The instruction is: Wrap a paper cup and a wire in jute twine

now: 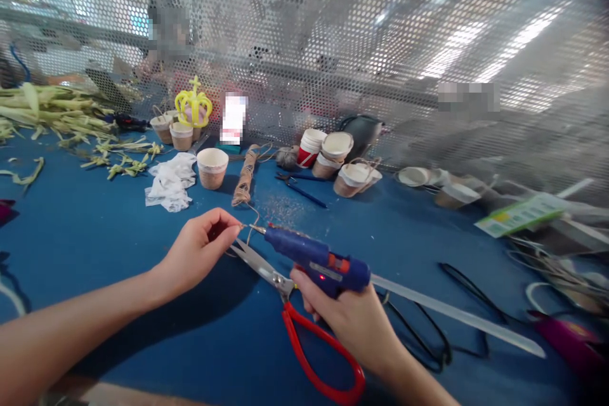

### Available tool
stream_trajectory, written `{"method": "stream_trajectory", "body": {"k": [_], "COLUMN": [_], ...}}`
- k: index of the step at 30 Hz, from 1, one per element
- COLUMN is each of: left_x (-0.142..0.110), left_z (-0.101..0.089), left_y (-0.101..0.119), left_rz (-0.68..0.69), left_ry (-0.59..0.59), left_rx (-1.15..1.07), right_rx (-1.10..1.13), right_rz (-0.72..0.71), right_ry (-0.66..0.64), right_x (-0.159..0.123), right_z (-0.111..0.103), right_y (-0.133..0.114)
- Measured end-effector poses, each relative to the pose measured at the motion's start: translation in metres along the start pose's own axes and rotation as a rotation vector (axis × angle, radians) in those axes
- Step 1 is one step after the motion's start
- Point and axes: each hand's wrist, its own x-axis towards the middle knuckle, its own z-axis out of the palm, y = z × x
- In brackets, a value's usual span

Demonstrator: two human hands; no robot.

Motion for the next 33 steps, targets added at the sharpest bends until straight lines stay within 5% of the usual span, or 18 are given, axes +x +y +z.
{"method": "stream_trajectory", "body": {"k": [21, 33], "left_x": [-0.003, -0.003], "left_z": [0.002, 0.002], "left_y": [0.0, -0.002], "left_rz": [0.077, 0.1], "left_ry": [0.029, 0.015], "left_rx": [0.07, 0.074], "right_rx": [-0.19, -0.258], "right_rz": [-0.164, -0.205], "right_ry": [-0.055, -0.051], "right_x": [0.004, 0.003], "right_z": [0.001, -0.001], "right_y": [0.032, 0.028]}}
